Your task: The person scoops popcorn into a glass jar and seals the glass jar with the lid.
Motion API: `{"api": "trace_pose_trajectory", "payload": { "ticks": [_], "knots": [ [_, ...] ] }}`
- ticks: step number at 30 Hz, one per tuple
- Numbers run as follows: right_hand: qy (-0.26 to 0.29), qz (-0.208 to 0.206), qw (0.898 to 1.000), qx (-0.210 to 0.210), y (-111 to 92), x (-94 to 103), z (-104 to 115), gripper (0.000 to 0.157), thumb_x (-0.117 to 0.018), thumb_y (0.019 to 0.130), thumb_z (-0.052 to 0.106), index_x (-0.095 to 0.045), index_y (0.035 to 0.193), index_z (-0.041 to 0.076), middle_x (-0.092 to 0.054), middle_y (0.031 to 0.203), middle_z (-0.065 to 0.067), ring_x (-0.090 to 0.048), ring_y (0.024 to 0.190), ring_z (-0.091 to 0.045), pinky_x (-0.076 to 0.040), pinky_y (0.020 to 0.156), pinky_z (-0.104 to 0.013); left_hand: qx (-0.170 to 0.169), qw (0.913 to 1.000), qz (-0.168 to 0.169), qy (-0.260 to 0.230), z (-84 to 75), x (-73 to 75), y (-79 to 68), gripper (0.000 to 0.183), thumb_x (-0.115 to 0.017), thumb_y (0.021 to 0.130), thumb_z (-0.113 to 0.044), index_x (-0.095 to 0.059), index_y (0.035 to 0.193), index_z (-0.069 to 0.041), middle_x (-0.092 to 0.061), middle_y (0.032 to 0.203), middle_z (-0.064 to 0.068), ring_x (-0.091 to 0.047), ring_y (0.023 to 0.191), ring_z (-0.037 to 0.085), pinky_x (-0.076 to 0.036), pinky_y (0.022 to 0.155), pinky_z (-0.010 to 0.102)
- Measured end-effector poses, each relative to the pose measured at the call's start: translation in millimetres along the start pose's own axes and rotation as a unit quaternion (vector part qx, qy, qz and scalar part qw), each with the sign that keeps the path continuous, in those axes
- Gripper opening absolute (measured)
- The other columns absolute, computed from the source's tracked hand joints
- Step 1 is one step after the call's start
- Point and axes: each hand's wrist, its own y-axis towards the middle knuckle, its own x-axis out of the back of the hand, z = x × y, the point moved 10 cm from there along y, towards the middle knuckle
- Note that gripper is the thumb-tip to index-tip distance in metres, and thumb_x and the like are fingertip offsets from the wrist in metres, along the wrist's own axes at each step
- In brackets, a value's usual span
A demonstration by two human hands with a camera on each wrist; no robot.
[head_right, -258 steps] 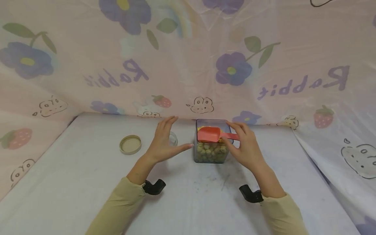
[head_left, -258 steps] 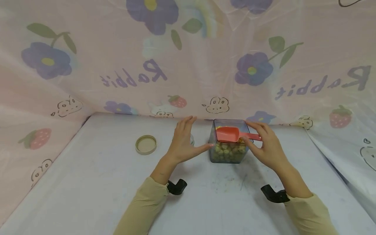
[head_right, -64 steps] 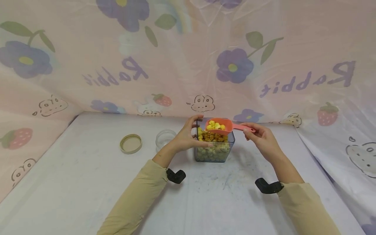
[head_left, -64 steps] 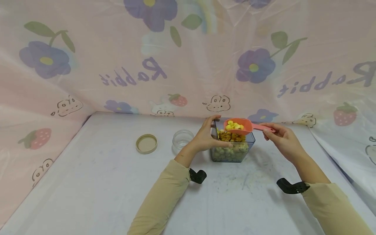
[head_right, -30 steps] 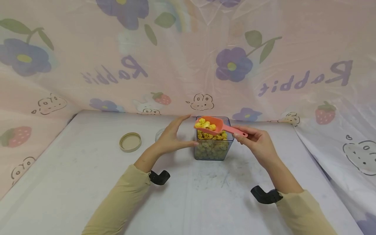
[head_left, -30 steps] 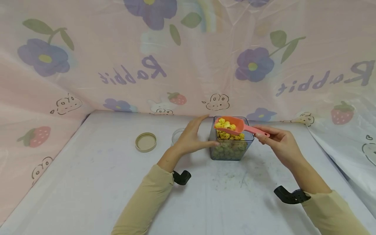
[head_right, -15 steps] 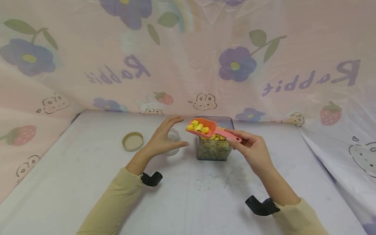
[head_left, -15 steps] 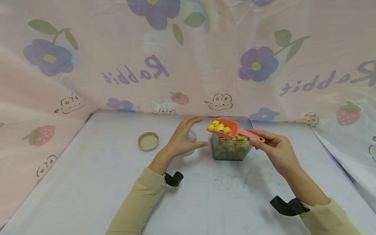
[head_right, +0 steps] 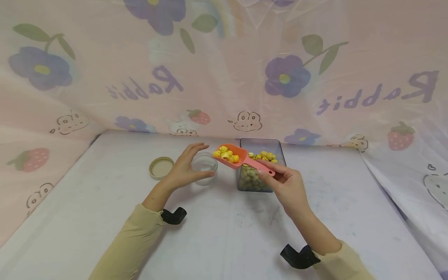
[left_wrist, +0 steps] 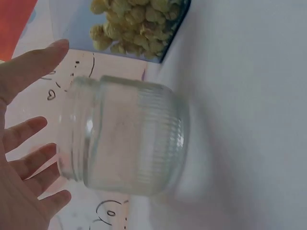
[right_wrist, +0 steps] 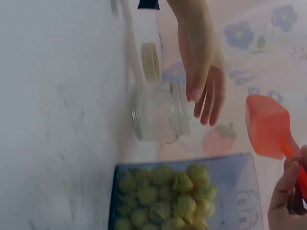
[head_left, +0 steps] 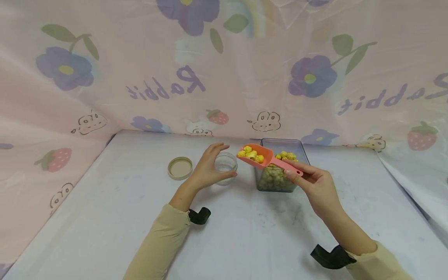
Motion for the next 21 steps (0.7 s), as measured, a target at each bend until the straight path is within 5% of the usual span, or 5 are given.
{"api": "trace_pose_trajectory", "payload": {
  "ticks": [11,21],
  "knots": [
    [-0.013,-0.050,0.999,-0.015,-11.4,-18.6,-6.6,0.045,-0.068,0.089,0.009,-0.056,0.126,-0.012,-0.066,0.104,0.013,-0.063,0.084,-0.004,-0.055,0.075,-0.015,0.034,0.9993,0.011,-0.013,18.0,0.0,-6.9,0.084,-0.084,0.072,-0.029,-0.042,0.143,-0.013,-0.035,0.149,0.008,-0.034,0.138,0.029,-0.031,0.112,0.053],
    [-0.052,-0.060,0.997,0.000,-13.0,-36.9,-17.7,0.036,-0.071,0.086,0.009,-0.065,0.120,-0.002,-0.069,0.090,0.009,-0.060,0.066,-0.009,-0.054,0.062,-0.018,0.056,0.9958,0.026,-0.067,30.5,-2.1,-11.5,0.088,-0.084,0.073,-0.016,-0.036,0.147,-0.013,-0.036,0.150,0.011,-0.036,0.137,0.029,-0.042,0.107,0.045]
  ]
}}
